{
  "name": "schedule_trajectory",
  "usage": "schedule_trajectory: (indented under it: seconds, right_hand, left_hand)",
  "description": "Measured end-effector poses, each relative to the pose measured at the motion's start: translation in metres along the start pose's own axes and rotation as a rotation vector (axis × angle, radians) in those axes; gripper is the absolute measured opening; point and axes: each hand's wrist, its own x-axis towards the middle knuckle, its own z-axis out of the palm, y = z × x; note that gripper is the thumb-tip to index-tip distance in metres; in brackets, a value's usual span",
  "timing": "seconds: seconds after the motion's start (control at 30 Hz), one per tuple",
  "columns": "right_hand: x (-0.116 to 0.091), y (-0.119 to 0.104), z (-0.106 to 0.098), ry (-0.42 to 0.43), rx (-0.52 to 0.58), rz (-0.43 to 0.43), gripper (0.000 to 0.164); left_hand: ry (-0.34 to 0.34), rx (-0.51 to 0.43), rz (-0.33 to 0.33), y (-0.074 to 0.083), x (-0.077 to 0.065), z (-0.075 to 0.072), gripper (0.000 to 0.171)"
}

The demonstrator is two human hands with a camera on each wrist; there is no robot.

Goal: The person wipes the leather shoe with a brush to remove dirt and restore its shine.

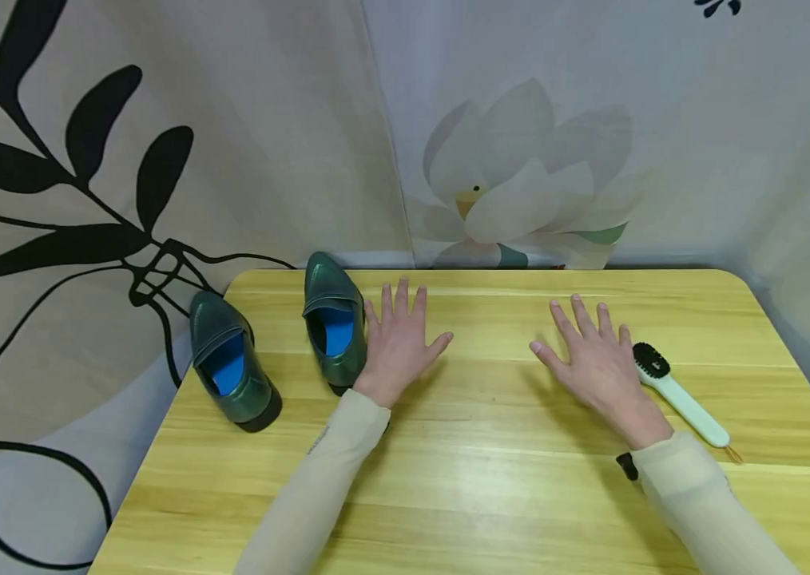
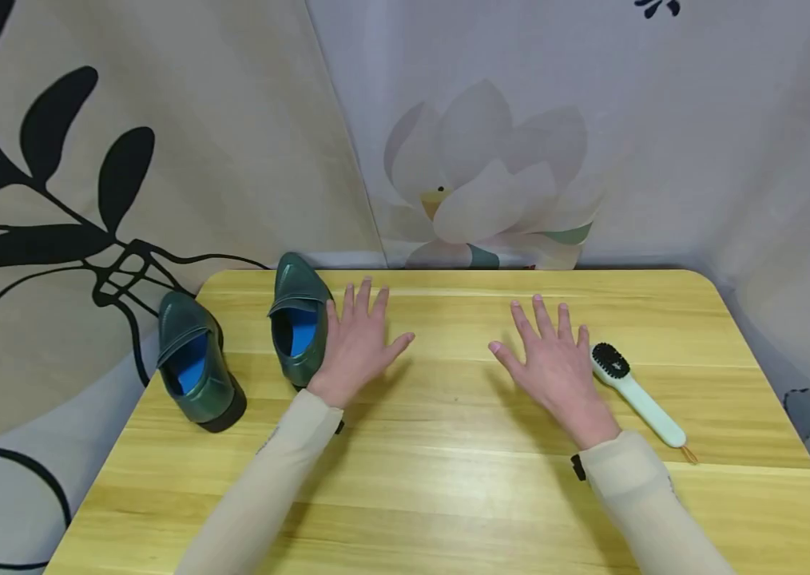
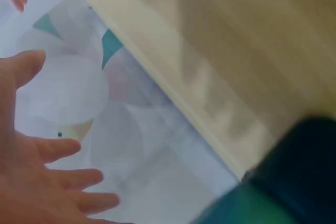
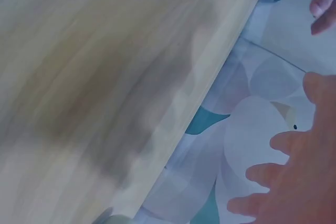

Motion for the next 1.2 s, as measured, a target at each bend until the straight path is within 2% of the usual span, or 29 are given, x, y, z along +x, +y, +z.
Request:
schedule_trajectory:
  seconds: [0.17,0.27,0.37,0.5,0.63,0.83,0.97,1.1,1.2]
  right_hand:
    - [-0.002,-0.01,0.0,-0.003,0.02,-0.019,0.087]
    - [-0.004,-0.015,0.002,0.001,0.025,-0.03,0.087]
    - [-0.005,-0.021,0.004,0.007,0.032,-0.041,0.087]
    - [-0.005,-0.026,0.009,0.017,0.028,-0.053,0.087]
    - [-0.004,-0.029,0.013,0.017,0.017,-0.054,0.086]
    - [-0.005,-0.031,0.016,0.015,0.018,-0.058,0.085]
    - [-0.004,-0.031,0.016,0.017,0.023,-0.06,0.084]
    - [-0.004,-0.03,0.017,0.016,0.034,-0.061,0.084]
    - [-0.004,-0.029,0.017,0.014,0.04,-0.063,0.084]
  left_hand:
    - [0.093,-0.023,-0.036,-0.02,-0.002,-0.014,0.084]
    - [0.1,-0.036,-0.086,-0.035,-0.005,-0.022,0.089]
    - [0.081,-0.074,-0.174,-0.053,-0.01,-0.028,0.097]
    - [0.021,-0.17,-0.317,-0.076,-0.016,-0.033,0.108]
    - [-0.096,-0.26,-0.412,-0.09,-0.02,-0.034,0.118]
    - [-0.284,-0.36,-0.463,-0.098,-0.021,-0.035,0.128]
    - [-0.367,-0.418,-0.484,-0.101,-0.02,-0.04,0.126]
    - [-0.39,-0.45,-0.49,-0.106,-0.019,-0.042,0.116]
    - [-0.369,-0.468,-0.493,-0.113,-0.02,-0.041,0.108]
